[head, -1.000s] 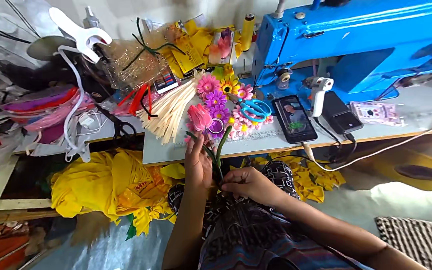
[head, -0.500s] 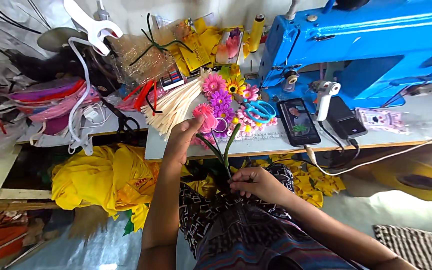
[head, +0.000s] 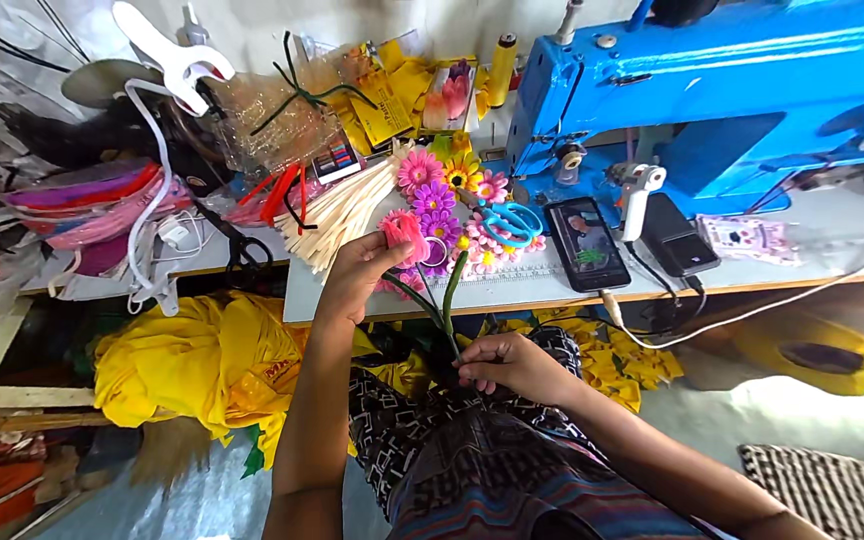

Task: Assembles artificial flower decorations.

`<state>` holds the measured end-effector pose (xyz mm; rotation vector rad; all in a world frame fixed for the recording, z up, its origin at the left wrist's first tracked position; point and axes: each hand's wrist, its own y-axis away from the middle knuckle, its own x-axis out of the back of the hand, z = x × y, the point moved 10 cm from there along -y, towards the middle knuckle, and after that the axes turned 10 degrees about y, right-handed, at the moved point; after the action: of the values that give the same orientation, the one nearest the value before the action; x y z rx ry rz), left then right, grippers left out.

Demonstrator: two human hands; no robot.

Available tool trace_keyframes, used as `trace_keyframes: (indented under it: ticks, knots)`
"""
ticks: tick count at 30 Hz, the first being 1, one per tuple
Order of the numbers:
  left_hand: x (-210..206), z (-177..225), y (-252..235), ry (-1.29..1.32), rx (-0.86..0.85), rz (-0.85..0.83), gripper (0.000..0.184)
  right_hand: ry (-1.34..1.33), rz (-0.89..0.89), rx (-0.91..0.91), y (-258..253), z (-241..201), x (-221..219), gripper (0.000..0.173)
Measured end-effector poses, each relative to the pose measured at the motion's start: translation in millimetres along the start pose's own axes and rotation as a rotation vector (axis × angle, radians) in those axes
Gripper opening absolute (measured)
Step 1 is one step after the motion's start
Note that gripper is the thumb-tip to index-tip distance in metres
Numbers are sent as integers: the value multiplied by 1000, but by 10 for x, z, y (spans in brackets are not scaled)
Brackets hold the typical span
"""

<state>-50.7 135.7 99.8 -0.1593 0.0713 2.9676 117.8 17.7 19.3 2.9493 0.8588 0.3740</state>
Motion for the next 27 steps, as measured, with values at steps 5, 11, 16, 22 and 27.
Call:
trace_keyframes:
  ticks: [5,11,16,22,27]
  knots:
    - [-31,8,2,-3,-5,-17,16,12,12,7,9,-9,7,12]
    - [-54,9,-13,62,-8,-17,13,21,29,7,14,-12,33,12]
    - [-116,59,7,120,-28,-41,13,41,42,3,-5,17,43,12]
    - [-200,255,54,86,-156,-98,26,60,68,13,-27,-7,89,14]
    - [-297,472,197,-27,-221,-95,32,103,118,66,-46,-60,161,16]
